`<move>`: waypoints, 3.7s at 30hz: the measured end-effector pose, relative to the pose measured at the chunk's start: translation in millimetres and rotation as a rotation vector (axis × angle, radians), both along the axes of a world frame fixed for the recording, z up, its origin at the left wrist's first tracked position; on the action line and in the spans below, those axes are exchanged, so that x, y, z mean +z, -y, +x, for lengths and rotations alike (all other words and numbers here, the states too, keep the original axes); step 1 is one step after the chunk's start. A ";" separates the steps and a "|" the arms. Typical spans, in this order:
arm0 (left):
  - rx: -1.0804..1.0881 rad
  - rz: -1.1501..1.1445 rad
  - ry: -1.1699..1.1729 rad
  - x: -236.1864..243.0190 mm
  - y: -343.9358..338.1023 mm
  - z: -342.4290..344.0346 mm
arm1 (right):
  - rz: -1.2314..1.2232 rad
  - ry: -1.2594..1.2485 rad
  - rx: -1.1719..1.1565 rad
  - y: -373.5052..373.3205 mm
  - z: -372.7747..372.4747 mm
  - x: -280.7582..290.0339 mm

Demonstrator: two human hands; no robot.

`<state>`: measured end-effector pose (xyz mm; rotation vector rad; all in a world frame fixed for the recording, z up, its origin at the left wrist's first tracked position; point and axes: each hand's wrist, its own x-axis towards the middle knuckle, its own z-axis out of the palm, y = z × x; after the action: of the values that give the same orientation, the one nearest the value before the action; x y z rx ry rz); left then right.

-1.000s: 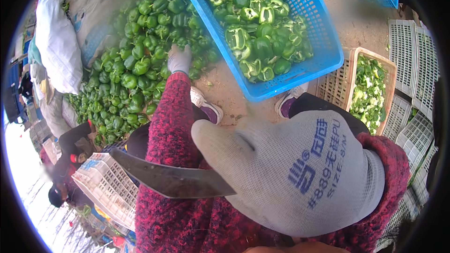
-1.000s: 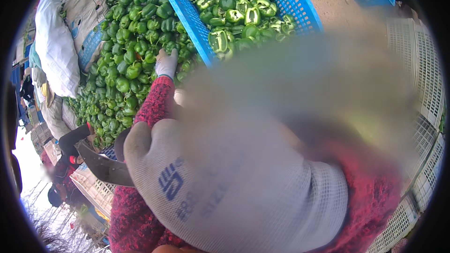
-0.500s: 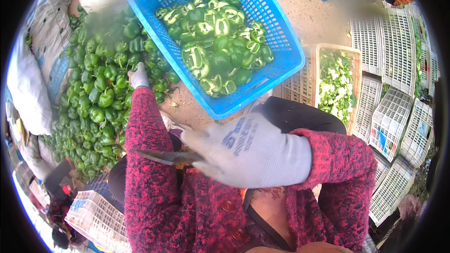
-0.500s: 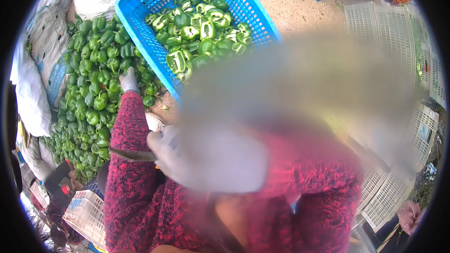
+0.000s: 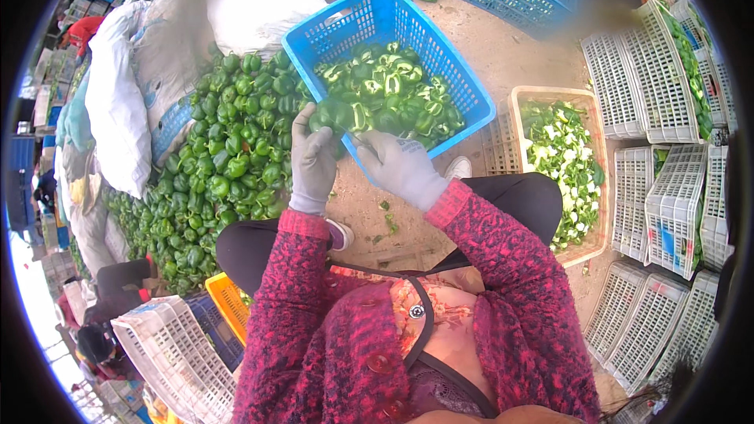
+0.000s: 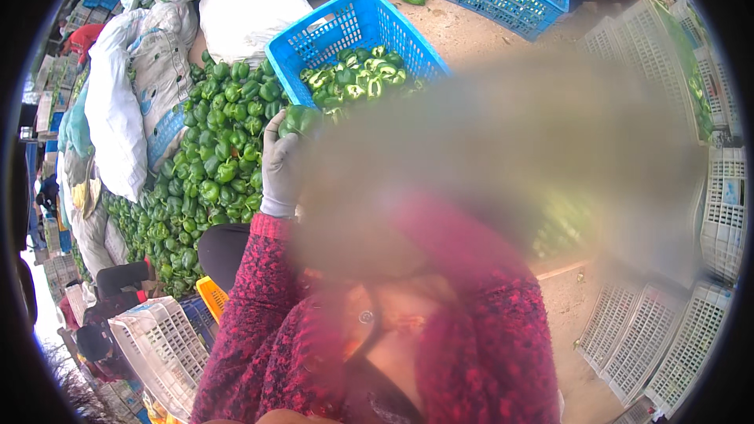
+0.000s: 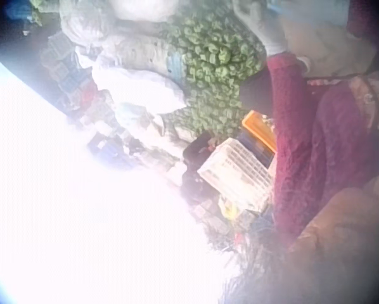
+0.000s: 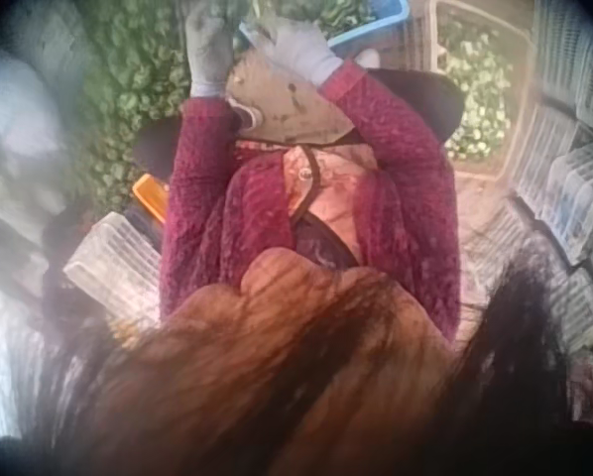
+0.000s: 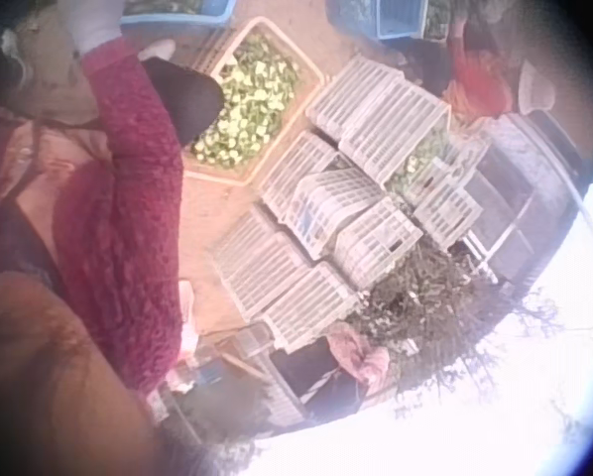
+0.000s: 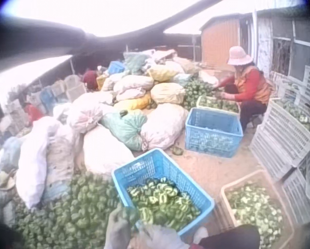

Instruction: The person sits on the floor and repeatedly picks green bell peppers from a pile, cuts them into pieces using a small knife, and places the cut pieces into a blue basket. The person also discards stems and cores into a separate white basket.

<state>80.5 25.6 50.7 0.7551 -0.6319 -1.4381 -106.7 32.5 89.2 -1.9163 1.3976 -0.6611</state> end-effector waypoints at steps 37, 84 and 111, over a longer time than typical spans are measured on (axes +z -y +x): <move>-0.171 0.070 -0.123 -86.0 40.3 -66.9 | 0.785 0.625 -0.448 40.9 -64.0 -59.0; -0.148 0.666 1.765 -307.9 39.1 50.5 | 0.099 0.437 -0.603 -20.8 -202.8 76.2; -0.162 -0.001 0.916 48.7 -11.3 -15.7 | -0.105 -0.173 0.145 -0.9 -38.4 22.2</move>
<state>64.8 36.8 99.4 1.3973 -1.4096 -1.1822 -145.1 33.4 111.4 -2.1780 1.3341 -0.5186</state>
